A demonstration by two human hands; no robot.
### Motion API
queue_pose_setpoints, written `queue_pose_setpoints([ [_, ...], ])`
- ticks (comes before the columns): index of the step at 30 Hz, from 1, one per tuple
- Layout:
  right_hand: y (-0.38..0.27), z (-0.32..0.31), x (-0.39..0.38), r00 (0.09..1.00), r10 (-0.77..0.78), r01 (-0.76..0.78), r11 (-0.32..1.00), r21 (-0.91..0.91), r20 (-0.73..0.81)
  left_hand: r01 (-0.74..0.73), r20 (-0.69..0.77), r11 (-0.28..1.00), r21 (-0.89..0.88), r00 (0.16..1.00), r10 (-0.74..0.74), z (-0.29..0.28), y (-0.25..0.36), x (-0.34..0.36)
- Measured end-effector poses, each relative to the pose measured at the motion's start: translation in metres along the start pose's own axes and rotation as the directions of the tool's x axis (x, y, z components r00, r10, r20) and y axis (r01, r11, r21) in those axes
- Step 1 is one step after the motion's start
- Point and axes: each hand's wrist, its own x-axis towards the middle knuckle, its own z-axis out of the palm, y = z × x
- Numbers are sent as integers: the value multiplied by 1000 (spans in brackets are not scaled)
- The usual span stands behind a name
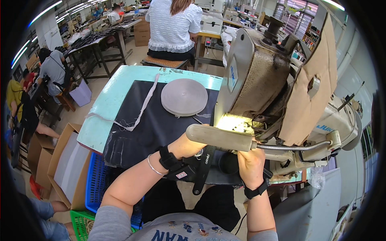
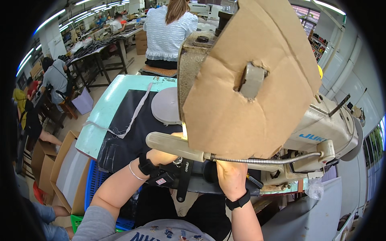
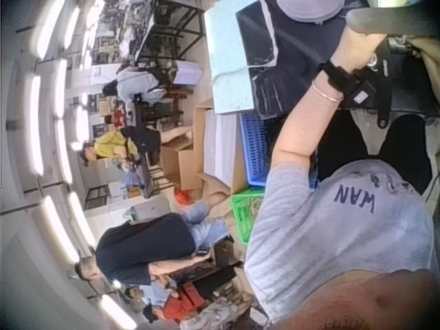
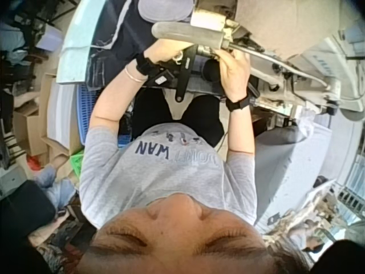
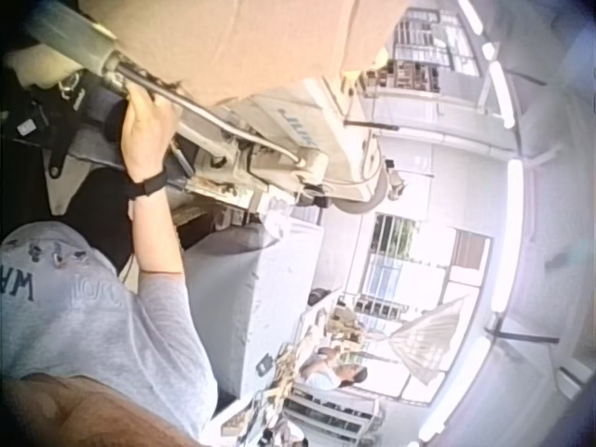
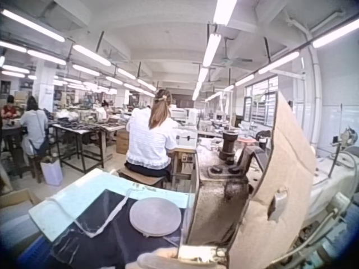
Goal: The person prepares a sewing machine by threading it with black thread and cutting the excess with scissors. They then position a black leather-like bag under the presser foot and sew a strap onto the bag using the machine.
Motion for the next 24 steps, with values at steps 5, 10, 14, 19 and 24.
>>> queue_pose_setpoints([
  [5, -2, 0, 1, 1000, 2, -2, 1000, -14, -3, -1, -3, 999, -39, 1000, 1, 0, 0, 2],
  [10, 0, 1, 0, 1000, -2, 2, 999, -37, 4, -36, -1, 998, -48, 999, 36, 0, -6, 2],
  [14, 0, 0, 0, 1000, 14, -14, 1000, -24, 2, -17, -5, 1000, -12, 1000, 17, 0, -9, 4],
  [19, -4, -2, -1, 999, 51, -51, 999, 8, 15, -86, 4, 995, -47, 996, 86, 0, -19, 6],
  [24, 5, -44, -34, 911, 173, -253, 951, -176, -375, -167, -2, 972, 168, 986, 169, -1, -14, 2],
])
